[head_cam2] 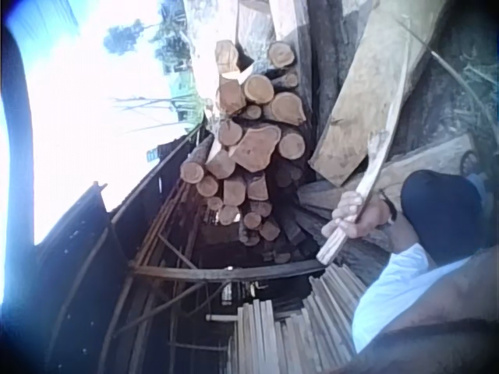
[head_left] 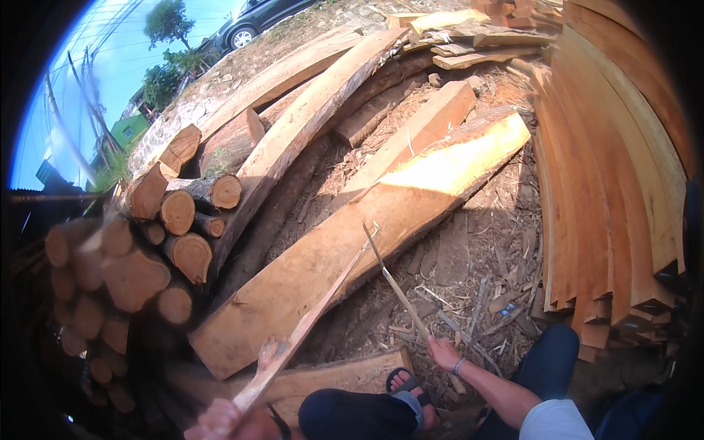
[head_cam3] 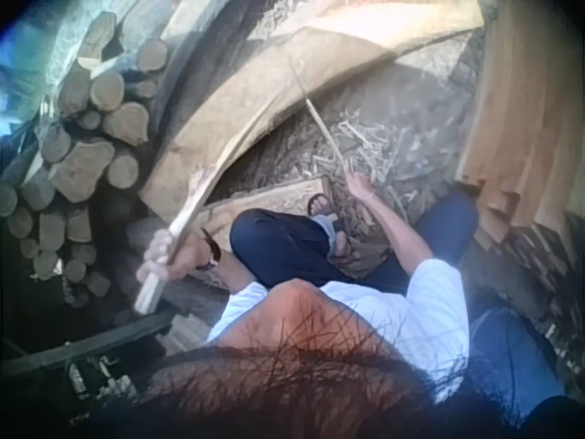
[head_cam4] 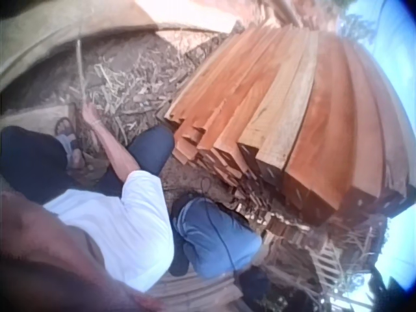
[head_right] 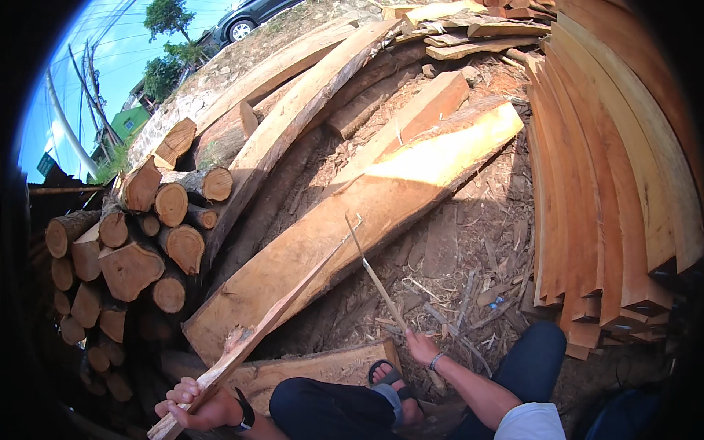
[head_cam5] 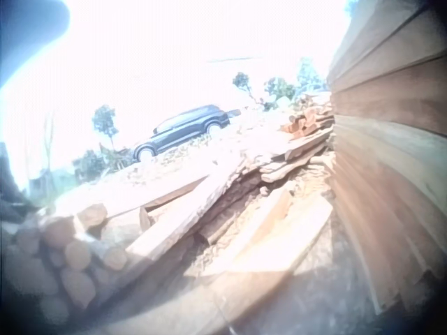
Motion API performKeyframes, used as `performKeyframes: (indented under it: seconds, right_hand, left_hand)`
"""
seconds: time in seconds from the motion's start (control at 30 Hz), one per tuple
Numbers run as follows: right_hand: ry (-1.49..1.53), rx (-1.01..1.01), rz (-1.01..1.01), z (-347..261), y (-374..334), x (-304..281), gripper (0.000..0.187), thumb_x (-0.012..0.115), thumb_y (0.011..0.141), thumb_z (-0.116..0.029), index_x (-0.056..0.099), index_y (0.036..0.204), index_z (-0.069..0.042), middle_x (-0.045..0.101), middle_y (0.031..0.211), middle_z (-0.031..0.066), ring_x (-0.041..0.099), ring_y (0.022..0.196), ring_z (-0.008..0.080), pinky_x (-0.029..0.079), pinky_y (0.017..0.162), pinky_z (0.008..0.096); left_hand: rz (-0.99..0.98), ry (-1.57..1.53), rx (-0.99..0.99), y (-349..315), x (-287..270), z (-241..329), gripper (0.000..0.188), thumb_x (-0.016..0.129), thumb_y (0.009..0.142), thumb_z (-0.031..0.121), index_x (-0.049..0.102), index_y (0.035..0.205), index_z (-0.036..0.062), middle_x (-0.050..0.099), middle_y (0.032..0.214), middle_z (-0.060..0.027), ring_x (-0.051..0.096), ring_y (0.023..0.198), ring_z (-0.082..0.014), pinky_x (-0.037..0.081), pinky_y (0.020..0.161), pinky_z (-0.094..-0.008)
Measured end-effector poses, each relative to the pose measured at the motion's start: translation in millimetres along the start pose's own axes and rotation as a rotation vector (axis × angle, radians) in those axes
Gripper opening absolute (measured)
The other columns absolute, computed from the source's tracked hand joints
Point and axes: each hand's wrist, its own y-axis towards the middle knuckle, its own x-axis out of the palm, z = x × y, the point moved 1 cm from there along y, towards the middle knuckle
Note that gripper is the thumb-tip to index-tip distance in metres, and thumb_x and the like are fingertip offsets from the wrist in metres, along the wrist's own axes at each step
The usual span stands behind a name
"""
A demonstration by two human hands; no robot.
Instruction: The person shapes a long piece of wood by scraping it with a drawknife while holding it upright between their legs.
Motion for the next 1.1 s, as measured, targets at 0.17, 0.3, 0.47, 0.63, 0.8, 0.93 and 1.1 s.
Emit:
performKeyframes:
  seconds: [0.17, 0.3, 0.47, 0.63, 0.8, 0.93, 1.1]
  right_hand:
    - [0.942, 0.338, -0.786, -23.2, -10.6, -5.9, 0.061, 0.024, 0.097, -0.065, 0.040, 0.070, -0.012, 0.035, 0.049, -0.0036, 0.030, 0.036, 0.0093, 0.025, 0.037, 0.0247]
    - [0.489, 0.058, -0.441, -40.1, -14.6, -2.7, 0.059, 0.028, 0.099, -0.059, 0.042, 0.070, -0.009, 0.038, 0.051, -0.0023, 0.037, 0.038, 0.0113, 0.029, 0.039, 0.0267]
    - [0.117, -0.345, 0.130, -48.5, -27.1, 2.1, 0.054, 0.035, 0.101, -0.043, 0.054, 0.074, 0.000, 0.054, 0.058, 0.0137, 0.057, 0.057, 0.0310, 0.044, 0.056, 0.0410]
    - [-0.222, -0.313, 0.260, -38.4, -14.6, -14.9, 0.050, 0.039, 0.099, -0.039, 0.059, 0.081, 0.002, 0.062, 0.072, 0.0258, 0.061, 0.074, 0.0459, 0.046, 0.067, 0.0520]
    - [-0.270, -0.284, 0.240, -36.4, -18.3, -9.0, 0.051, 0.040, 0.098, -0.041, 0.062, 0.081, 0.002, 0.062, 0.074, 0.0275, 0.061, 0.076, 0.0473, 0.048, 0.070, 0.0539]
    - [-0.230, -0.261, 0.263, -45.4, -20.7, -14.8, 0.051, 0.038, 0.099, -0.040, 0.063, 0.082, 0.002, 0.062, 0.076, 0.0279, 0.061, 0.078, 0.0477, 0.048, 0.072, 0.0536]
    - [-0.367, -0.003, 0.193, -8.6, -3.5, -21.7, 0.057, 0.033, 0.100, -0.042, 0.065, 0.083, 0.001, 0.063, 0.076, 0.0267, 0.061, 0.078, 0.0468, 0.048, 0.075, 0.0520]
  left_hand:
    - [-0.025, -0.015, -0.002, 4.2, -8.5, -5.8, 0.017, 0.050, 0.092, 0.016, 0.035, 0.085, 0.0122, 0.044, 0.061, 0.0007, 0.045, 0.052, -0.0088, 0.039, 0.054, -0.0221]
    - [-0.036, -0.025, -0.010, 4.4, -14.2, -6.7, 0.017, 0.050, 0.092, 0.015, 0.035, 0.085, 0.0121, 0.045, 0.062, 0.0004, 0.046, 0.053, -0.0091, 0.039, 0.055, -0.0223]
    - [-0.071, -0.024, 0.007, 9.0, -17.3, 0.3, 0.017, 0.051, 0.093, 0.016, 0.036, 0.086, 0.0118, 0.046, 0.063, 0.0002, 0.045, 0.053, -0.0094, 0.039, 0.056, -0.0231]
    - [-0.066, -0.059, -0.019, 4.2, -17.6, -6.6, 0.017, 0.051, 0.093, 0.016, 0.036, 0.086, 0.0118, 0.046, 0.063, 0.0000, 0.045, 0.054, -0.0098, 0.039, 0.056, -0.0240]
    - [-0.044, -0.046, -0.018, 4.9, -17.2, -5.1, 0.016, 0.052, 0.093, 0.016, 0.037, 0.087, 0.0118, 0.046, 0.063, 0.0001, 0.045, 0.055, -0.0097, 0.040, 0.057, -0.0240]
    - [-0.057, -0.053, -0.013, 5.3, -16.4, -6.2, 0.016, 0.053, 0.092, 0.016, 0.038, 0.088, 0.0118, 0.046, 0.063, 0.0001, 0.046, 0.055, -0.0099, 0.040, 0.057, -0.0240]
    - [-0.052, -0.028, -0.013, 5.8, -15.8, -1.9, 0.016, 0.053, 0.092, 0.016, 0.038, 0.088, 0.0114, 0.047, 0.064, -0.0003, 0.046, 0.055, -0.0103, 0.041, 0.057, -0.0240]
